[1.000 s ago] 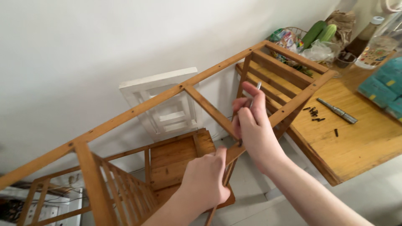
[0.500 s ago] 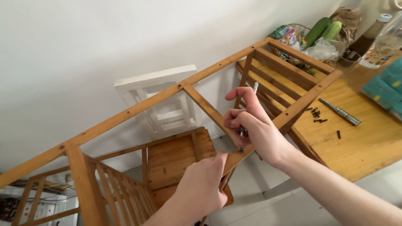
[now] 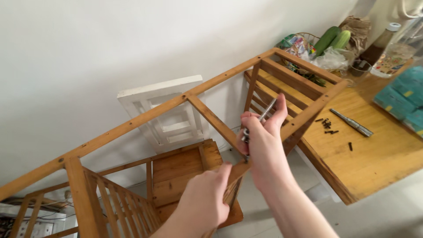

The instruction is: The person assembles a wooden chair frame by inserting screws and tightening them with a screwdriver. They work on multiple joints of the frame, securing the pieces together.

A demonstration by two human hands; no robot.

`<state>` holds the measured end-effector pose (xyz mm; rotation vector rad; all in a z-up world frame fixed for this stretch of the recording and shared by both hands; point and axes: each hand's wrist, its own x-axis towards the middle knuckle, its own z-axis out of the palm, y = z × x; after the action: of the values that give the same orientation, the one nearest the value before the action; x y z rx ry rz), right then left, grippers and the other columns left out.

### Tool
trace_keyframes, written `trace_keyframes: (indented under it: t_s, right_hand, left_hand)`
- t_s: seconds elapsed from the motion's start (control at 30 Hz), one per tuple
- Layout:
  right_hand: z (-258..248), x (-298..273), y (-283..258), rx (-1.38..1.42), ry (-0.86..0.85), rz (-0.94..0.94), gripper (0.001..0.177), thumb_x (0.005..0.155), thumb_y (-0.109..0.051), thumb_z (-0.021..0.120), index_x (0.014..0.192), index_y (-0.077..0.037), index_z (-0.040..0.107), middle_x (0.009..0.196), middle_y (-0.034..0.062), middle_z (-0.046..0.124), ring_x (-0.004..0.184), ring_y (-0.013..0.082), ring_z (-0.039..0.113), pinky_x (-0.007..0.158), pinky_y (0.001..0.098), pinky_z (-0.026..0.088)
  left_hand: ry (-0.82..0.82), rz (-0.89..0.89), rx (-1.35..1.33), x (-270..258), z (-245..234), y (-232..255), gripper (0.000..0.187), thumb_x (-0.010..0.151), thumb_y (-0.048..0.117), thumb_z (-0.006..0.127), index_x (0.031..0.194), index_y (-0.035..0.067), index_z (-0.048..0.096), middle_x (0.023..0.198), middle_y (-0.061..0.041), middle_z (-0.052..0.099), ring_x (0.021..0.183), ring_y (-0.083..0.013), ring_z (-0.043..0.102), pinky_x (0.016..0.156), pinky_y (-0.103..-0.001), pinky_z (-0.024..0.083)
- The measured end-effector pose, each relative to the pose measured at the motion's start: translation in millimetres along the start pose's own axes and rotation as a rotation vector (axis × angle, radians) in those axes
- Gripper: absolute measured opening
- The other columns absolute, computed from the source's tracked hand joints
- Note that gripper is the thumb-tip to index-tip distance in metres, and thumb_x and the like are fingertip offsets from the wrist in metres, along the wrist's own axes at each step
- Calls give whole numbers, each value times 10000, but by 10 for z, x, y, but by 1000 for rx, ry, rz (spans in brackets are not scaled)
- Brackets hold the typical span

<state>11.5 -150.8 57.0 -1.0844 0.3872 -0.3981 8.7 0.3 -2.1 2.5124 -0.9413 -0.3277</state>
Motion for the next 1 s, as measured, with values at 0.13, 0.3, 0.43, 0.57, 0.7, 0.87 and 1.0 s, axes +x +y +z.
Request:
trace_keyframes:
  t_s: [0.13,0.3,0.43,0.57,0.7,0.87,1.0]
  right_hand:
    - [24,55,24,22,16,38,717,858,25,487,1492,-210,247,1063,55,560,621,139,521,536,305,440]
    - [39,101,-87,-263,-44,109,570,940,-82,513,1453,-127,267,990,86,560,585,159,492,495,329,397]
    - [9,112,-193,-483,-87,153,641,898,-110,640,1390,-59,233,743,98,512,518,173,444,470,338,379]
    - [-40,172,-288,-530,-253,165,710,800,-5,638,1357,-6,198,627,58,492,502,169,447,469,335,379]
    - [-98,228,-351,-518,-353,234,697,794,15,635,1361,7,229,620,71,439,504,159,416,481,316,365]
    - [-120,300,-413,-479,-490,335,706,766,31,619,1359,-35,242,726,76,515,505,138,408,479,297,347]
    - [-80,313,-497,-667,-753,364,650,800,6,649,1371,-81,351,848,26,574,623,107,485,534,269,422]
  left_hand:
    - [-41,-63,-22,-18,-49,36,770,689,36,732,1407,50,452,1050,-178,687,1006,-382,671,833,-474,537]
    - [-127,-140,6,-16,-49,105,763,710,25,720,1419,92,448,1076,-159,692,1047,-353,671,887,-454,537]
    - [-72,-85,-18,-35,4,65,769,690,-1,723,1408,80,458,1059,-164,696,1037,-362,669,872,-458,539]
    - [-2,3,-41,-57,21,38,757,658,1,741,1366,58,478,1044,-158,702,1019,-358,679,836,-465,543]
    - [-118,-73,-18,-24,-5,65,732,701,38,750,1371,75,456,1019,-161,691,989,-367,677,833,-469,547]
    - [-156,-76,-24,-10,-25,49,773,711,54,751,1409,64,417,975,-176,677,937,-385,688,815,-475,560]
    - [-113,-5,-30,-25,5,-2,782,685,15,722,1406,53,422,949,-172,683,924,-389,688,800,-491,553]
